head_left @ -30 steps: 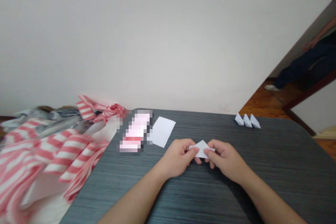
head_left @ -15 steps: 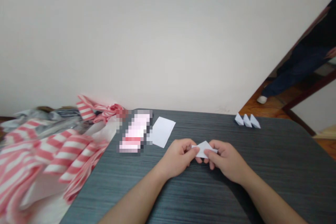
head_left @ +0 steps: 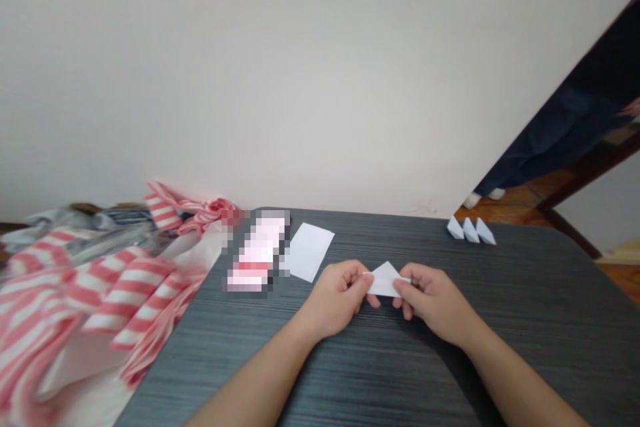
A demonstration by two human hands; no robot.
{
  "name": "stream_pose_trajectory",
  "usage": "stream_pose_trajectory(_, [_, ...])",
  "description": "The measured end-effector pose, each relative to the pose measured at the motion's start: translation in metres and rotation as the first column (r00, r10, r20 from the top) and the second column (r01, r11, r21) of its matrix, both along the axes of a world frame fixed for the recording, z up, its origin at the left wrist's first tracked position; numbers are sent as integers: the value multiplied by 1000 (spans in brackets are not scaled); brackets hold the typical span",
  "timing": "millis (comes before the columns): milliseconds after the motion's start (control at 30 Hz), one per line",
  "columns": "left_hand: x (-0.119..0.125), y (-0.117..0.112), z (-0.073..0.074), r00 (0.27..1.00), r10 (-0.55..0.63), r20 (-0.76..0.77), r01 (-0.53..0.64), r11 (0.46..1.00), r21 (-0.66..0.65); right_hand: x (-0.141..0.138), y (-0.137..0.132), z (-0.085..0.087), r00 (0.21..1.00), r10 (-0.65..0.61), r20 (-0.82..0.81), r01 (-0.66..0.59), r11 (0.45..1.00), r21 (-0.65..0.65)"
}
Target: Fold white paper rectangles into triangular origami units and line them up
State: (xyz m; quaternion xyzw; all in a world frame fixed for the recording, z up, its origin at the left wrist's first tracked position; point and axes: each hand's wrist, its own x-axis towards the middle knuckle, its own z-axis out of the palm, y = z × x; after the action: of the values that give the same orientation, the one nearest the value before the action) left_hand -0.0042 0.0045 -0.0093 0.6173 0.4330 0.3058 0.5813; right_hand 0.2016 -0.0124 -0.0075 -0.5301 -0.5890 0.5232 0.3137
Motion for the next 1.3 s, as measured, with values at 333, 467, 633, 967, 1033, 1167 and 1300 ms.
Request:
stream_pose_trajectory(333, [0, 1, 0, 998, 37, 49, -36, 999, -13, 3, 2, -3, 999, -13, -51, 11, 999, -33])
stream_pose_trajectory(467, [1, 1, 2, 997, 46, 63, -44, 999, -22, 2, 0, 1, 999, -8, -45, 7, 999, -32])
stream_pose_trajectory(633, [1, 2, 2, 995, 65, 77, -62, 998, -33, 3, 2, -2, 998, -26, -56, 24, 999, -49])
stream_pose_trajectory(967, [1, 3, 0, 989, 88, 119, -83, 995, -53, 5, 0, -3, 995, -53, -88, 51, 999, -17])
stream_pose_trajectory(1033, [1, 4, 0, 989, 80, 127, -75, 996, -46, 4, 0, -2, 992, -76, -104, 74, 997, -19])
stream_pose_trajectory(1167, [1, 4, -2, 986, 70, 155, -62, 997, -51, 7, 0, -4, 990, -49, -132, 52, 999, 16])
stream_pose_trajectory(1300, [2, 4, -3, 981, 30, 194, -14, 996, -88, 9, 2, -9, 982, -81, -169, 108, 982, 157])
